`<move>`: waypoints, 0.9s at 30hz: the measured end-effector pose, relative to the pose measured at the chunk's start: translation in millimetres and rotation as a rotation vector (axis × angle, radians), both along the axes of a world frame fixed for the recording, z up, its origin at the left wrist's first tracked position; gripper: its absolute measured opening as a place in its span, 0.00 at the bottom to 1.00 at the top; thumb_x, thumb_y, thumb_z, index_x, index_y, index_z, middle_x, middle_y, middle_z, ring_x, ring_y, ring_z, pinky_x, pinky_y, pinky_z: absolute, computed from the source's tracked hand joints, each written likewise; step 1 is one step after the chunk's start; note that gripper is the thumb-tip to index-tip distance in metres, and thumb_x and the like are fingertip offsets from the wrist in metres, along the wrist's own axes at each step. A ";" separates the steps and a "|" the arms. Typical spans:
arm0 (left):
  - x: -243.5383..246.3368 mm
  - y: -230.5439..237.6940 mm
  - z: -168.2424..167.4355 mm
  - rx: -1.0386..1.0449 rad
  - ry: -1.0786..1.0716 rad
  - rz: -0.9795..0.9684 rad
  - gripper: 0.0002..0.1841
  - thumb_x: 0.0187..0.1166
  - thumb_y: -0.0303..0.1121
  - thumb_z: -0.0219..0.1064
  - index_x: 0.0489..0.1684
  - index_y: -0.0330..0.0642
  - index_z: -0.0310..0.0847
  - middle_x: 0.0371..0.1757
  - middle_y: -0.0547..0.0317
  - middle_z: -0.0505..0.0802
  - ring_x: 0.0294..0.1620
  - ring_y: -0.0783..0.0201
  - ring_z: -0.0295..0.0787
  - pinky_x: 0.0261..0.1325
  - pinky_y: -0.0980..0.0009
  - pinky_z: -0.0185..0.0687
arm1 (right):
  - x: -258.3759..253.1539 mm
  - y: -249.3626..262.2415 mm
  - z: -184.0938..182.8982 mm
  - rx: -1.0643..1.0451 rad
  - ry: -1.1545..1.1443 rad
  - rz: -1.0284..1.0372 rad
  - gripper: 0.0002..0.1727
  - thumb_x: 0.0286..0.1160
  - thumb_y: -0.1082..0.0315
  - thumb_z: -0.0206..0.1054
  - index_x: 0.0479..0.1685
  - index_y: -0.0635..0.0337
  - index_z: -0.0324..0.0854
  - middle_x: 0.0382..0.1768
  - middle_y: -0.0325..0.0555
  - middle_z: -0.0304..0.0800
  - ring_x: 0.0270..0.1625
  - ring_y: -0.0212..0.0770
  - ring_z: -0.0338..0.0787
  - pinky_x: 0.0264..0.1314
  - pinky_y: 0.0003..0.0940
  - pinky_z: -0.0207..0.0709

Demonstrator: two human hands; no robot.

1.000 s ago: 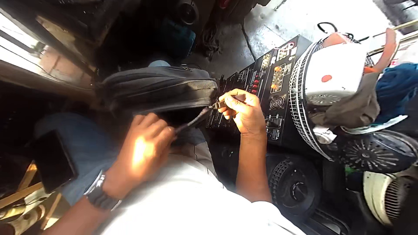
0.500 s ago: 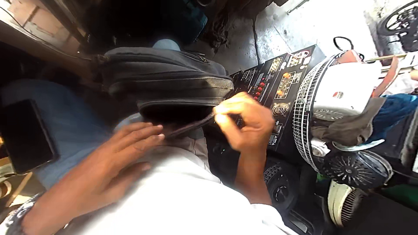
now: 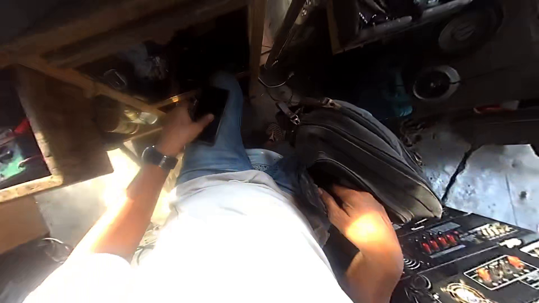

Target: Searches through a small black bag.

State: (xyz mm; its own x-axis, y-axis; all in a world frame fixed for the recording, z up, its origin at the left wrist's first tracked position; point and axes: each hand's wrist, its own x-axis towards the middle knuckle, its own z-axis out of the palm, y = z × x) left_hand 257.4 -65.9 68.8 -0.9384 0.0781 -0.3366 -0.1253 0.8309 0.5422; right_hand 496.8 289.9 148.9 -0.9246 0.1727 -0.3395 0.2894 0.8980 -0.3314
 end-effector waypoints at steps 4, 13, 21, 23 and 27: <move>-5.0 1.2 -1.5 0.372 -0.175 0.086 0.22 0.76 0.44 0.76 0.55 0.34 0.86 0.47 0.46 0.95 0.47 0.55 0.94 0.57 0.48 0.89 | 5.0 4.4 -4.3 -0.072 0.168 0.041 0.27 0.83 0.44 0.54 0.28 0.51 0.91 0.35 0.44 0.92 0.40 0.43 0.92 0.39 0.51 0.83; 58.0 110.8 99.4 1.144 -0.007 -0.530 0.15 0.76 0.31 0.75 0.57 0.42 0.79 0.49 0.66 0.92 0.50 0.70 0.92 0.56 0.69 0.91 | -12.4 -35.2 47.0 -0.740 0.755 -0.152 0.43 0.84 0.44 0.63 0.82 0.76 0.63 0.59 0.51 0.90 0.60 0.42 0.92 0.64 0.41 0.89; 93.1 184.1 118.3 0.801 0.220 -1.123 0.20 0.80 0.42 0.71 0.61 0.36 0.83 0.53 0.57 0.91 0.56 0.66 0.88 0.63 0.66 0.86 | 17.6 2.2 47.9 -0.528 1.073 -0.272 0.17 0.75 0.70 0.75 0.60 0.58 0.78 0.48 0.32 0.91 0.50 0.29 0.92 0.57 0.29 0.91; 94.0 181.5 102.4 0.545 0.333 -1.270 0.23 0.76 0.49 0.71 0.60 0.43 0.85 0.54 0.59 0.91 0.61 0.57 0.83 0.65 0.53 0.75 | 32.9 16.6 37.0 -0.566 1.000 -0.225 0.18 0.70 0.74 0.78 0.57 0.61 0.81 0.48 0.37 0.92 0.50 0.33 0.94 0.56 0.32 0.92; 98.4 173.5 73.6 0.339 0.444 -1.392 0.10 0.78 0.39 0.67 0.45 0.46 0.91 0.52 0.55 0.90 0.62 0.45 0.80 0.63 0.45 0.70 | 51.6 28.8 19.0 -0.399 0.751 -0.200 0.14 0.63 0.81 0.78 0.48 0.66 0.86 0.49 0.47 0.95 0.55 0.39 0.96 0.62 0.37 0.92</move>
State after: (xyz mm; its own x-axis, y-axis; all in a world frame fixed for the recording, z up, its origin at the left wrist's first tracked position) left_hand 355.8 107.5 142.4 -0.0673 0.9841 0.1645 0.8604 -0.0263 0.5089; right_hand 548.4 318.7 167.9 -0.8933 0.3534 0.2777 0.0077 0.6298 -0.7767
